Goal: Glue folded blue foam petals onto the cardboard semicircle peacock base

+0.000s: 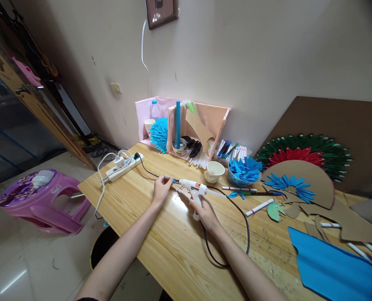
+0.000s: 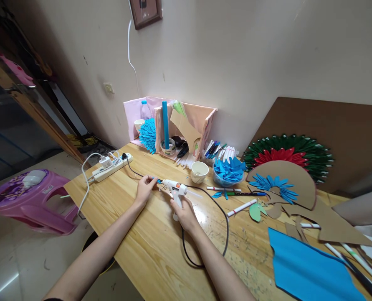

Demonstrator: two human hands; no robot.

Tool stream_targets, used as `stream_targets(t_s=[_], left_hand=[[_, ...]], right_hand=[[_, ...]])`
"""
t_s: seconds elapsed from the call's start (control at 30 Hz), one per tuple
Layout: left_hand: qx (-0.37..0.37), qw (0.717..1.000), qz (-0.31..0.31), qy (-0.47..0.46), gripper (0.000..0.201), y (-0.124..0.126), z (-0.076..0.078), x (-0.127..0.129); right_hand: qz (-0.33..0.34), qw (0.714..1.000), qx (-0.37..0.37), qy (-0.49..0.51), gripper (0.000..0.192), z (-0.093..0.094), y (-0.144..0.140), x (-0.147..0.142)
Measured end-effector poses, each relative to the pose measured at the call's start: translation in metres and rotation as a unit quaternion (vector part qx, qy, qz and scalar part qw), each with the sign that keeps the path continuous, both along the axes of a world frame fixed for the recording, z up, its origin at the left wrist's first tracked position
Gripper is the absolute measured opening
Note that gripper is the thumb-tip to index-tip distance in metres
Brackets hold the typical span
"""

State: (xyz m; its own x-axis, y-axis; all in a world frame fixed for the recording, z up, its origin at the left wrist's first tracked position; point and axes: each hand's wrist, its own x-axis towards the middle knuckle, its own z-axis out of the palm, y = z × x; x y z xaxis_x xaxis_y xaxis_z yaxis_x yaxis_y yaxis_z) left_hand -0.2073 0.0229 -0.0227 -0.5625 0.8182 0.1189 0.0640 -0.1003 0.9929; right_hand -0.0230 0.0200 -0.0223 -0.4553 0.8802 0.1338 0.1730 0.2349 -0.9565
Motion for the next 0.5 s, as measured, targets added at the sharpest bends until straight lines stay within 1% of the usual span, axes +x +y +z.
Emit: stream_targets(t_s=[0.17,0.27,0.4,0.5], left_hand=[[-0.001,1.0,0.006,0.001,0.019,0.001,-0.002,-0.001],[-0.002,1.0,0.011,-0.001,0.02,0.001,-0.002,-0.002],[-0.002,1.0,0.024,-0.012,0.021,0.001,0.001,-0.005],[0.002,0.999,0.044,-0.022,0.022,0.001,0.003,-0.011]], right_hand=[[-0.007,1.0,-0.01,-0.008,0.032,0.002,-0.001,0.0],[-0.011,1.0,-0.001,-0.017,0.031,0.003,-0.002,0.001],[-0.017,0.999,0.025,-0.039,0.027,0.007,-0.002,0.001],[-0.034,0.994,0.077,-0.07,0.028,0.011,0.007,-0.008]])
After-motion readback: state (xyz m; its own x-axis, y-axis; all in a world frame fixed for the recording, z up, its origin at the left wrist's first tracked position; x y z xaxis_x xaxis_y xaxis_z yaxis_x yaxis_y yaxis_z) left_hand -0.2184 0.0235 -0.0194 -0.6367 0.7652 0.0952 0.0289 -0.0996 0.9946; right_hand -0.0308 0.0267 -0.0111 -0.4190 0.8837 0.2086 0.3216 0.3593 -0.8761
